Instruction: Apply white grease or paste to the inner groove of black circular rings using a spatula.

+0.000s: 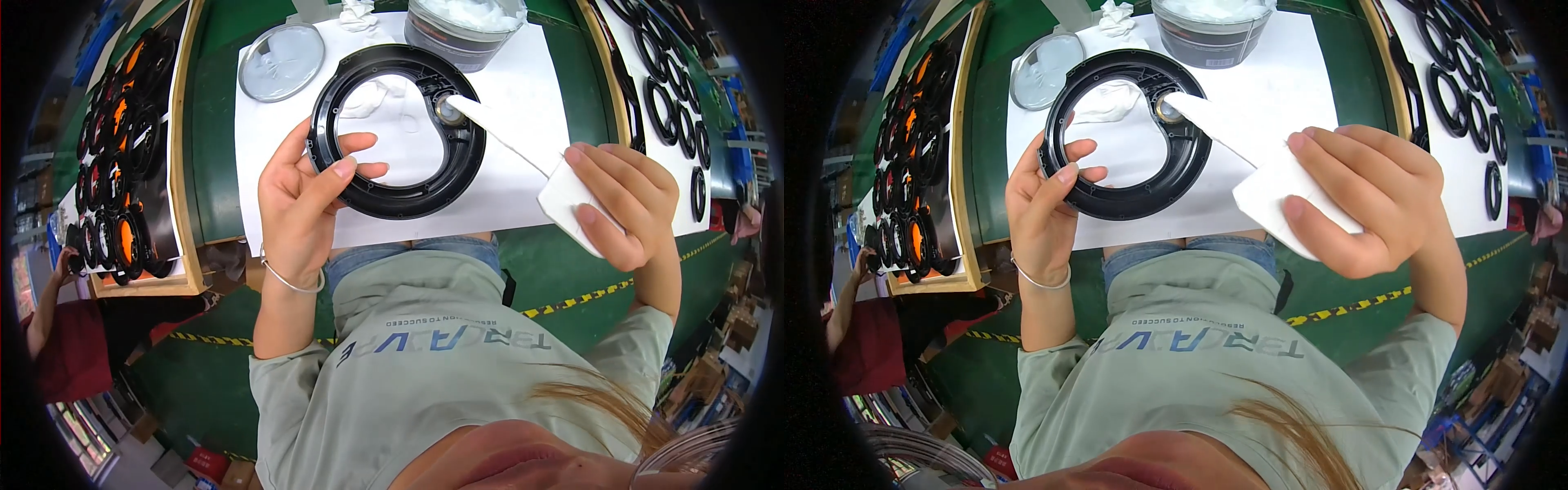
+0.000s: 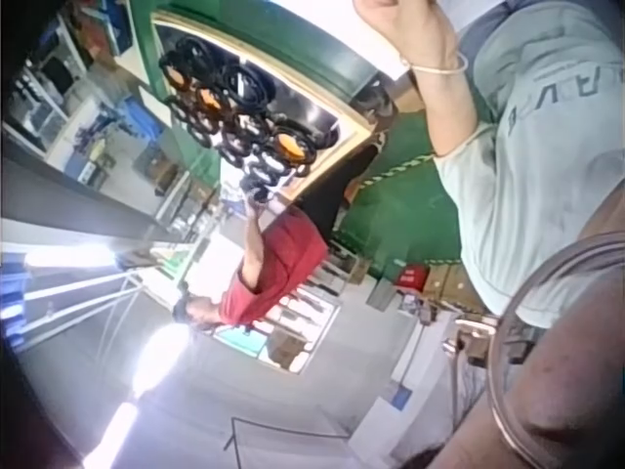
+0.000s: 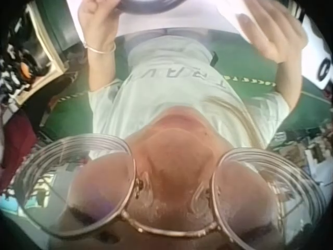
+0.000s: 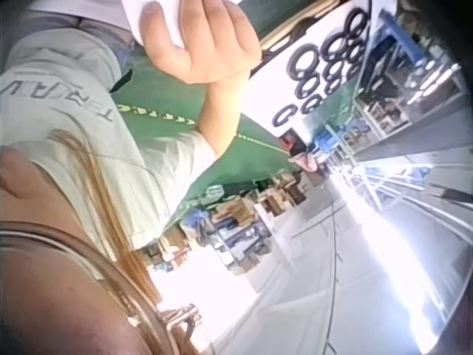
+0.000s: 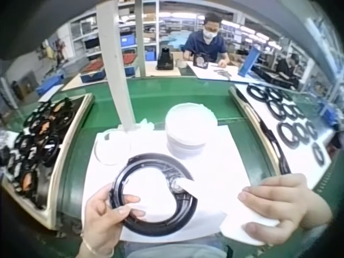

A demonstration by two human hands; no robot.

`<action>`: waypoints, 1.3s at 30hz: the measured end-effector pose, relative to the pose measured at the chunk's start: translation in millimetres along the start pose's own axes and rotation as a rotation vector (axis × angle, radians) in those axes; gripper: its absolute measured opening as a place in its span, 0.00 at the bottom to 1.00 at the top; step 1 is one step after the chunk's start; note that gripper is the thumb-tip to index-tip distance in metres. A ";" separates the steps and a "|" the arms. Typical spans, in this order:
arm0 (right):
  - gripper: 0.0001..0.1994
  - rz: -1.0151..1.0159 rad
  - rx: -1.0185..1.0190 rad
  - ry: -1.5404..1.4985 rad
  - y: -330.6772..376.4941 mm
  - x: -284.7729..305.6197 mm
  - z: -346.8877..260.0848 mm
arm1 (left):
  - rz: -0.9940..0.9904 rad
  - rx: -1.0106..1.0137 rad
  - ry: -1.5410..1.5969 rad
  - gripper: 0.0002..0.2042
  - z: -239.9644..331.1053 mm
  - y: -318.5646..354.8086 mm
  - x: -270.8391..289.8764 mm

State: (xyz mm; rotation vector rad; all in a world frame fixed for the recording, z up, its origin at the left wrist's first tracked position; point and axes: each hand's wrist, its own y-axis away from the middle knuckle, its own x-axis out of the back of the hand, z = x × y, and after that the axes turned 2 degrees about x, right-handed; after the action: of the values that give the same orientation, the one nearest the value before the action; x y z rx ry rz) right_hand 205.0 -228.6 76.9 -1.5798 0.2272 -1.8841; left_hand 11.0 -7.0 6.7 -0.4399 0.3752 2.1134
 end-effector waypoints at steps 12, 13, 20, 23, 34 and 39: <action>0.17 -0.070 0.126 0.072 -0.9 -6.4 -8.2 | 0.011 -0.033 -0.010 0.22 1.2 1.3 1.2; 0.17 -0.069 0.125 0.072 -1.2 -6.5 -8.6 | 0.011 -0.033 -0.012 0.22 1.1 1.5 0.9; 0.17 -0.035 0.044 0.037 -2.5 -2.8 -6.2 | 0.013 -0.056 -0.015 0.22 0.7 1.8 0.0; 0.16 -0.042 0.053 0.045 -3.5 -4.7 -7.3 | 0.009 -0.063 -0.020 0.22 1.6 2.3 -1.2; 0.14 0.071 0.041 0.085 -2.4 -6.0 -9.2 | 0.022 -0.069 -0.025 0.22 2.1 3.8 -1.1; 0.17 -0.046 0.041 0.082 -3.1 -4.2 -10.5 | 0.005 -0.080 -0.016 0.22 1.5 4.1 -0.8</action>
State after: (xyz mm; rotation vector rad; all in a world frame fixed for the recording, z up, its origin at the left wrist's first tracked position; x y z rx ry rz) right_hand 194.3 -226.6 72.4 -1.4940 0.1884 -1.9784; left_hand 7.7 -9.0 8.8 -0.4687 0.2841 2.1412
